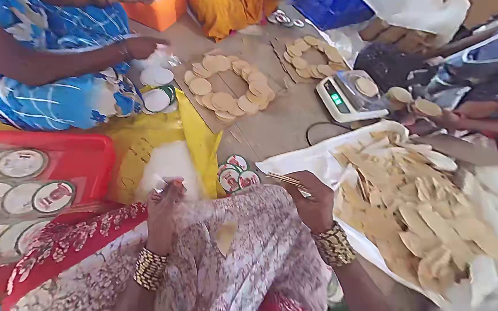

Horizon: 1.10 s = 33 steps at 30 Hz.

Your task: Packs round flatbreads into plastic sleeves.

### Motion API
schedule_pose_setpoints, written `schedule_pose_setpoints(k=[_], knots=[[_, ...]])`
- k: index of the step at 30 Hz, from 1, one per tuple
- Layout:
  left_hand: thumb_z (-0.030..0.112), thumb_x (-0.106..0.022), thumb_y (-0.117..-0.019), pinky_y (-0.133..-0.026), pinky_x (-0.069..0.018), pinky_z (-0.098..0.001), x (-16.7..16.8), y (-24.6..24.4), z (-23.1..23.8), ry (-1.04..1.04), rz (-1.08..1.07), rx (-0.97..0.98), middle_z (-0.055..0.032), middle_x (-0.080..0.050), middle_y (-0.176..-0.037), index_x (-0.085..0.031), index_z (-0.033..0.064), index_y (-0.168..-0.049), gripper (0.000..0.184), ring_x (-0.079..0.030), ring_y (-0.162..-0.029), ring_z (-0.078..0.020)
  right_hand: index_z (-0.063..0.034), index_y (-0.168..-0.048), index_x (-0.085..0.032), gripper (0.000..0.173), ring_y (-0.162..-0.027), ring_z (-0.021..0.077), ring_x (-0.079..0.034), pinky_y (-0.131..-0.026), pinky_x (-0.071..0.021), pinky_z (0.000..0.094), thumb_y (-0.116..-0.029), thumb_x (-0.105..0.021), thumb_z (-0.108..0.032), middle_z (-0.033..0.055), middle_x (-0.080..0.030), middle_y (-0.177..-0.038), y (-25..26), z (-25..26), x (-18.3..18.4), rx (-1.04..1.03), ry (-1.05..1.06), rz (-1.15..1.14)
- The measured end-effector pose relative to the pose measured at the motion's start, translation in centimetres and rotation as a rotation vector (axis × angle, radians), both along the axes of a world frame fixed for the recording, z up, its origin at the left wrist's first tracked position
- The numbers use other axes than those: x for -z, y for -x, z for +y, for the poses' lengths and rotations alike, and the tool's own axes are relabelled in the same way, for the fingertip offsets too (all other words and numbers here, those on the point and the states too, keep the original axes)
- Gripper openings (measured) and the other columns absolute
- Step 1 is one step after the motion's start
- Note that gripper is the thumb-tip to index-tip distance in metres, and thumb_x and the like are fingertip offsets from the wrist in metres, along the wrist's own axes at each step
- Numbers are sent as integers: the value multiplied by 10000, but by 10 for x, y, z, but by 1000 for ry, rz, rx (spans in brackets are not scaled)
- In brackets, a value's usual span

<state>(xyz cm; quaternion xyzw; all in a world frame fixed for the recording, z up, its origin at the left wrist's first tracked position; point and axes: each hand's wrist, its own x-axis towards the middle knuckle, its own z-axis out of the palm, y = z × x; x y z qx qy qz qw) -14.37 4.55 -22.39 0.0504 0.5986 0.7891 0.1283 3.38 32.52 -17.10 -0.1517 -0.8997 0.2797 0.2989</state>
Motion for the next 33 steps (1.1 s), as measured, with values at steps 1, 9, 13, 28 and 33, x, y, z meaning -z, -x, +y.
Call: schedule_pose_setpoints(k=[1, 9, 13, 28, 33], knots=[[9, -545, -1004, -661, -575, -193, -1, -1, 0, 7, -2, 11, 54, -713, -768, -696, 67, -984, 163, -667, -676, -45, -22, -968, -760, 165, -913, 69, -685, -863, -560, 229, -908, -728, -172, 69, -744, -952, -25, -5, -8, 25, 55, -5], [-22, -545, -1000, -603, -581, -190, 2, -13, 6, 54, -21, 56, 44, -718, -732, -684, 68, -942, 175, -677, -623, -50, 8, -981, -768, 174, -919, 331, -730, -830, -589, 463, -860, -670, -69, 190, -753, -981, -156, -44, 0, 265, -230, -197], [-7, -561, -999, -593, -571, -180, 5, -21, 6, 99, 0, 54, 58, -717, -740, -680, 79, -953, 154, -673, -631, -36, -54, -997, -743, 260, -932, 371, -705, -804, -556, 513, -798, -697, -214, 163, -734, -1015, -166, -78, 48, 162, -360, -304], [-15, -564, -998, -561, -536, -170, 14, -23, 2, 109, 19, 75, 31, -716, -741, -691, 30, -935, 148, -651, -614, -32, -11, -1328, -630, 454, -1272, 432, -557, -1052, -416, 603, -1015, -631, -339, 233, -643, -1296, 15, -9, 1, 12, 110, -912], [-15, -568, -996, -556, -532, -171, 12, -21, -1, 87, 1, 55, 18, -710, -730, -696, 18, -934, 146, -645, -607, -38, -10, -1464, -490, 853, -1337, 520, -459, -1001, -446, 683, -786, -870, -360, 303, -466, -1465, 83, 5, 75, 22, 56, -1129]])
